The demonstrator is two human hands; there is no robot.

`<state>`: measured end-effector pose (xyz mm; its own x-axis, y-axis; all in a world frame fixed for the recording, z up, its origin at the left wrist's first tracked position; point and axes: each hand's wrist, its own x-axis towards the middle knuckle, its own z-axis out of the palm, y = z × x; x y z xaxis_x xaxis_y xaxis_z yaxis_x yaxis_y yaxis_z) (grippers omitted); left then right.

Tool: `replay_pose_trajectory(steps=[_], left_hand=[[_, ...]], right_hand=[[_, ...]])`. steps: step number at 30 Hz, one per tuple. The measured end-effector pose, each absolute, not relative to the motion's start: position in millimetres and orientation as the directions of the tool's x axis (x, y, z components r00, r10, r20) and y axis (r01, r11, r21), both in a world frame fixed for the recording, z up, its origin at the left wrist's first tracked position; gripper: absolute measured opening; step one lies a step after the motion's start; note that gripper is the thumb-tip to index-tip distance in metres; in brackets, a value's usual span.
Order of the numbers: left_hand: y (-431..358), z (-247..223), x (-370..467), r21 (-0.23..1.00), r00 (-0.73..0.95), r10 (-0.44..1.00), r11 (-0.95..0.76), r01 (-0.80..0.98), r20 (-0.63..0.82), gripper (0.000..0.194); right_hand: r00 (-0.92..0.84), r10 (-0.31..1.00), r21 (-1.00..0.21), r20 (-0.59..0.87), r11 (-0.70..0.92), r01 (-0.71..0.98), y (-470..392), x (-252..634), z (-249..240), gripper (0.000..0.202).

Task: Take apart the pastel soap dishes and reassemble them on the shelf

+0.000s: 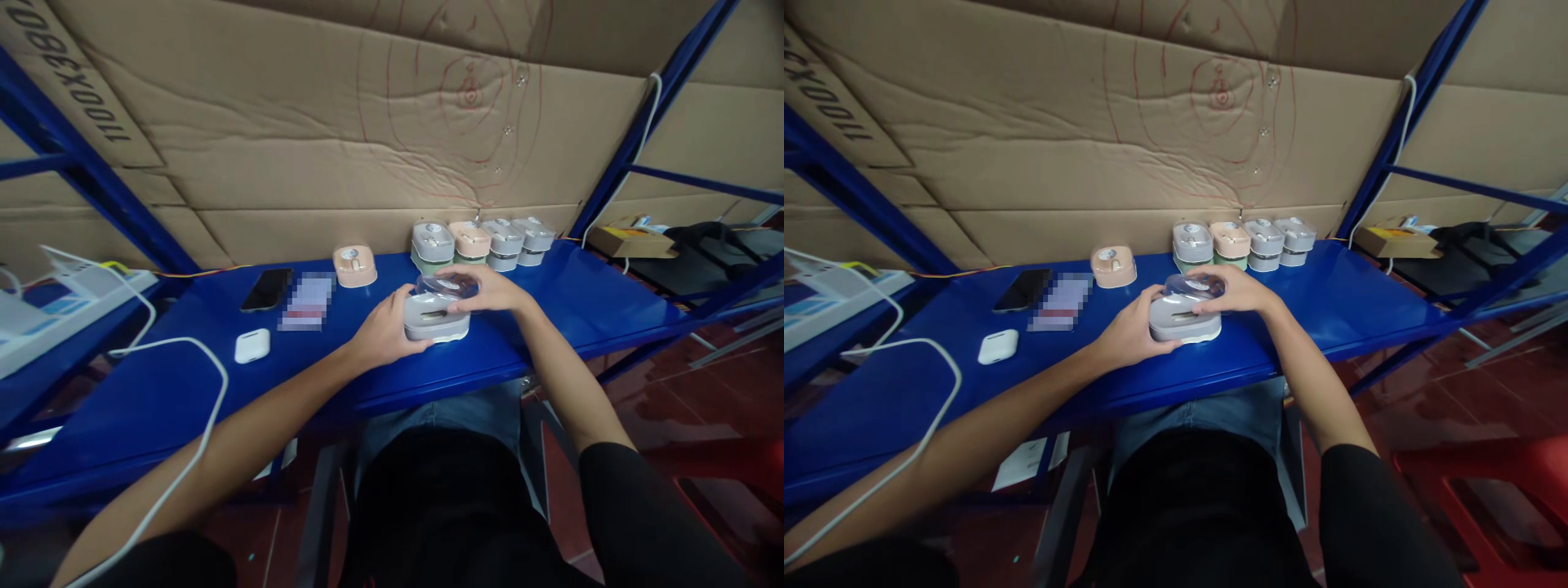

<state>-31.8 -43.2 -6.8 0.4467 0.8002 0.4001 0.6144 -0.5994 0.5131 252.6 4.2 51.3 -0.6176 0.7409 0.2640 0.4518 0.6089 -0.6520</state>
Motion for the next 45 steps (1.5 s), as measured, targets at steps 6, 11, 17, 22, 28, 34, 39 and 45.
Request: replay_pose_trajectory(steps=[6, 11, 17, 22, 28, 34, 39, 45], left_hand=[[-40.1, -9.6, -31.4, 0.598, 0.429, 0.84, -0.539, 0.594, 0.331, 0.123], [-36.3, -11.5, -33.6, 0.623, 0.424, 0.847, -0.526, 0.579, 0.32, 0.128], [-31.0, -14.3, -35.5, 0.66, 0.431, 0.846, -0.52, 0.542, 0.313, 0.14], [-28.5, -16.5, -37.1, 0.689, 0.436, 0.852, -0.501, 0.524, 0.289, 0.142], [-21.2, -18.5, -42.8, 0.692, 0.429, 0.853, -0.502, 0.518, 0.298, 0.133], [-7.4, -17.7, -55.1, 0.67, 0.367, 0.873, -0.484, 0.562, 0.323, 0.103], [-6.5, -14.9, -57.4, 0.584, 0.205, 0.9, -0.409, 0.701, 0.384, 0.059], [-22.1, -14.3, -45.8, 0.58, 0.204, 0.867, -0.462, 0.671, 0.454, 0.038]], right_hand=[[-0.645, 0.709, -0.629, 0.284, 0.646, 0.433, 3.3, 247.9, 46.2, 0.084], [-0.712, 0.617, -0.526, 0.336, 0.75, 0.402, 0.5, 236.6, 42.3, 0.082], [-0.755, 0.56, -0.453, 0.34, 0.801, 0.391, -5.7, 224.5, 38.7, 0.082], [-0.767, 0.541, -0.426, 0.344, 0.819, 0.386, -4.9, 221.8, 32.5, 0.081], [-0.758, 0.561, -0.381, 0.334, 0.816, 0.435, -0.6, 223.1, 23.4, 0.087], [-0.716, 0.644, -0.358, 0.27, 0.757, 0.546, -0.1, 230.4, 24.0, 0.097], [-0.674, 0.682, -0.399, 0.283, 0.723, 0.564, 7.0, 240.6, 25.3, 0.106], [-0.566, 0.762, -0.409, 0.313, 0.646, 0.644, 9.3, 231.9, 19.4, 0.06]])
